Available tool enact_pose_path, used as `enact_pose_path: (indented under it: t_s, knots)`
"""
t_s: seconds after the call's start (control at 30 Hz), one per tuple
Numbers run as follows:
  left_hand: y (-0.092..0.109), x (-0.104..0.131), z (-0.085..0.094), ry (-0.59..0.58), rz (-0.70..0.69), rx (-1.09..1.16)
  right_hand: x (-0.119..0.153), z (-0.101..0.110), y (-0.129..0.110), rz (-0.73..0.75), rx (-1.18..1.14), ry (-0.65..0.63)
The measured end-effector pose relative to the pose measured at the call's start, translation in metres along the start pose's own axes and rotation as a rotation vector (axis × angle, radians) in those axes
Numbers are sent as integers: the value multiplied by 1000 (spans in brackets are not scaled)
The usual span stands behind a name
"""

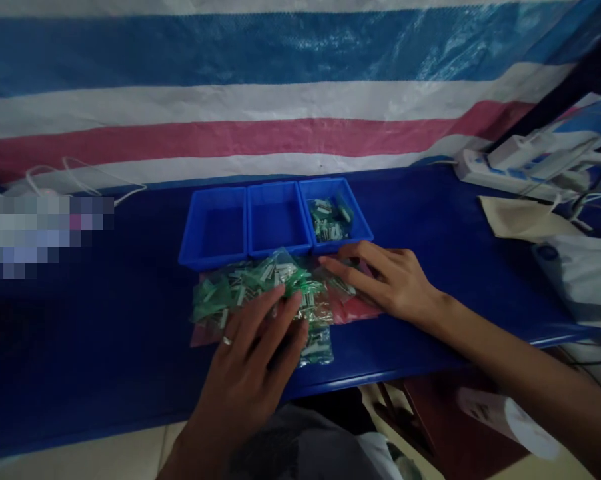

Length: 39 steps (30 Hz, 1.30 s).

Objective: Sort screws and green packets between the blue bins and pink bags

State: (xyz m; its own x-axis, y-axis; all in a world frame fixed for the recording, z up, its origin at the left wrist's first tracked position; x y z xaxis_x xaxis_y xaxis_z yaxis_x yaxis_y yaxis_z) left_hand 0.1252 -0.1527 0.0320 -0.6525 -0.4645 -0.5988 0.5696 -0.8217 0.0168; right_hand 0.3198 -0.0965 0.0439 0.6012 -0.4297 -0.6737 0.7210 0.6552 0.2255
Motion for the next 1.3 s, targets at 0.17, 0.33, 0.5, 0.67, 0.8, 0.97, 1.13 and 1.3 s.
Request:
enact_pose_path:
  t_s: [0.17,0.33,0.5,0.67,0.8,0.97,1.13,1.3]
  knots:
    - [25,13,3,-32,-74,20,-7,-2,-6,-19,-163,-101]
    - [41,25,-1,-109,-4,98,-13,-3,-1,-137,-221,-144]
    - [55,38,-1,-102,-32,76,-16,0,1,-152,-47,-65]
    - [39,36,19,-222,11,84,-17,-2,-5,-54,-48,-86]
    - [9,12,30,6,87,111,-14,1,-7,-40,-112,-98]
    - [4,-5,6,53,39,-28,-13,19,-20,49,-208,-4]
    - [4,-3,7,25,63,-1,-16,20,-38,167,-215,-2]
    - [-30,10,25,72,280,-10,-17,15,-44,208,-238,-6]
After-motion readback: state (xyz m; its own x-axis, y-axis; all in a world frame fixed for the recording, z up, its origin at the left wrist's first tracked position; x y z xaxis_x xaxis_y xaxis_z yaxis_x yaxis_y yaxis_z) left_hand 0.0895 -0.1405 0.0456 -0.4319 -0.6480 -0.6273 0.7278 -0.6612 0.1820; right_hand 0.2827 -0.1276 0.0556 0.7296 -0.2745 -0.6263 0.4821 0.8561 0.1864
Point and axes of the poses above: each hand's wrist, its own x-axis away from the middle knuckle, its own z-axis out of the back of the hand, y = z × x, the point moved 7 cm from there along -x, towards the middle knuckle, and after that the axes turned 3 degrees about x, right-handed, at the moved point
